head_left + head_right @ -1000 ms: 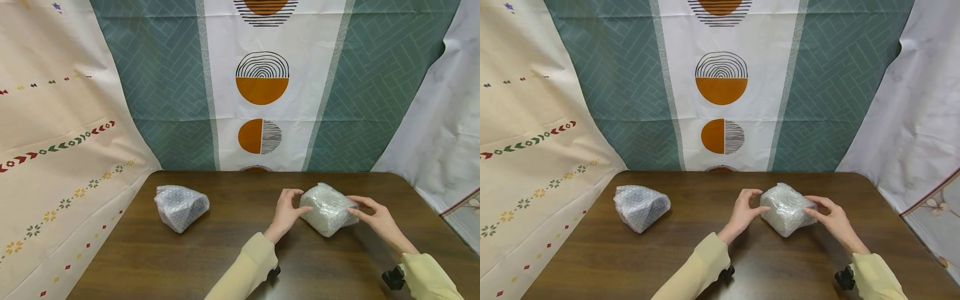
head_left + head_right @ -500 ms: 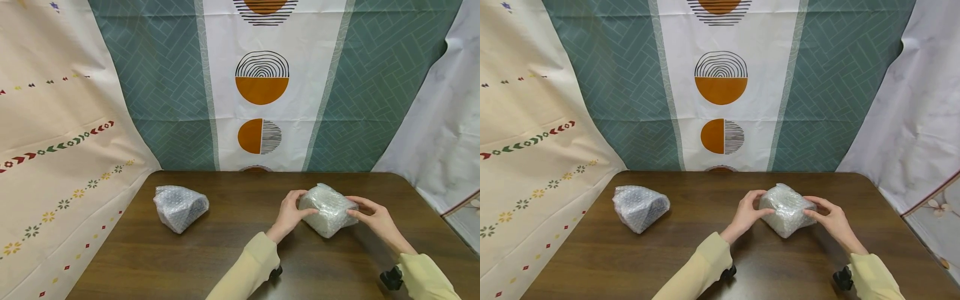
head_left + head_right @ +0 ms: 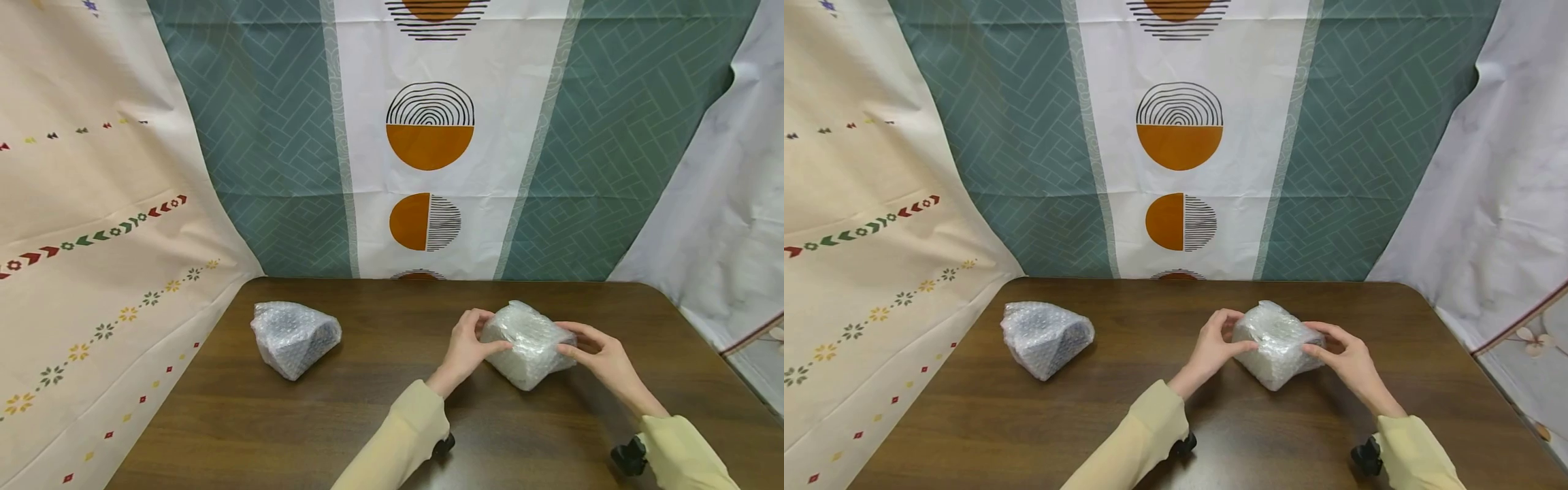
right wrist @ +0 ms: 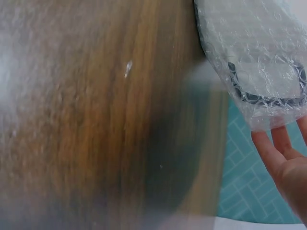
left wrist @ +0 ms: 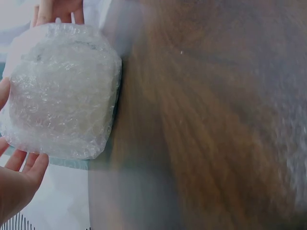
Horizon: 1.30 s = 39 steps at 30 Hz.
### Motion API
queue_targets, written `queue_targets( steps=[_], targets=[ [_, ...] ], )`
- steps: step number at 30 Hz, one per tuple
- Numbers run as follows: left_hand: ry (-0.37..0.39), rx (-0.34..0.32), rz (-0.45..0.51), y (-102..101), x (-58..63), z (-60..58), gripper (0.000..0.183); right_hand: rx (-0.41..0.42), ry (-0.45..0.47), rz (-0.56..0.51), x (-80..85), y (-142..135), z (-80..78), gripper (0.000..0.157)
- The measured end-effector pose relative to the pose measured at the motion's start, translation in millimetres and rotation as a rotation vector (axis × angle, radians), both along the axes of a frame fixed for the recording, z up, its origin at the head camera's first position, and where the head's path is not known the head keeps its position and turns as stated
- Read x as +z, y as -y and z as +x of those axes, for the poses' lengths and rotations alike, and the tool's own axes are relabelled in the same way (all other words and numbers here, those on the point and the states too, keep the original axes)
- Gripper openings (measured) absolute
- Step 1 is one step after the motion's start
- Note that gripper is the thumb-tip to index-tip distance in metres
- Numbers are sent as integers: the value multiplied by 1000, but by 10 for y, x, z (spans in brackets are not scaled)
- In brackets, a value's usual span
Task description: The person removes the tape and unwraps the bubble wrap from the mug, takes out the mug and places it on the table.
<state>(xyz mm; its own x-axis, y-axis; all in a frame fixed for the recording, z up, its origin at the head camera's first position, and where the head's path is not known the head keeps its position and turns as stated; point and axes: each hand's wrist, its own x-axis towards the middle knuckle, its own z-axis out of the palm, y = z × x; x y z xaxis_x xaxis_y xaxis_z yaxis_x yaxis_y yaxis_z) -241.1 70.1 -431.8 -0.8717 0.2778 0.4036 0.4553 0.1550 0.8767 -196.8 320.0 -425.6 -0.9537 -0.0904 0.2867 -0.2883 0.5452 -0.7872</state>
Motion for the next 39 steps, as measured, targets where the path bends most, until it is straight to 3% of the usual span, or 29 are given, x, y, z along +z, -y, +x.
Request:
queue_targets(
  steps=[12, 39],
  targets=[
    [52, -10, 0, 166, 26, 11, 44, 26, -22, 8, -6, 146, -44, 40],
    [57, 7, -62, 688, 81, 24, 44, 78, 9, -60, 41, 649, -74, 42]
  ],
)
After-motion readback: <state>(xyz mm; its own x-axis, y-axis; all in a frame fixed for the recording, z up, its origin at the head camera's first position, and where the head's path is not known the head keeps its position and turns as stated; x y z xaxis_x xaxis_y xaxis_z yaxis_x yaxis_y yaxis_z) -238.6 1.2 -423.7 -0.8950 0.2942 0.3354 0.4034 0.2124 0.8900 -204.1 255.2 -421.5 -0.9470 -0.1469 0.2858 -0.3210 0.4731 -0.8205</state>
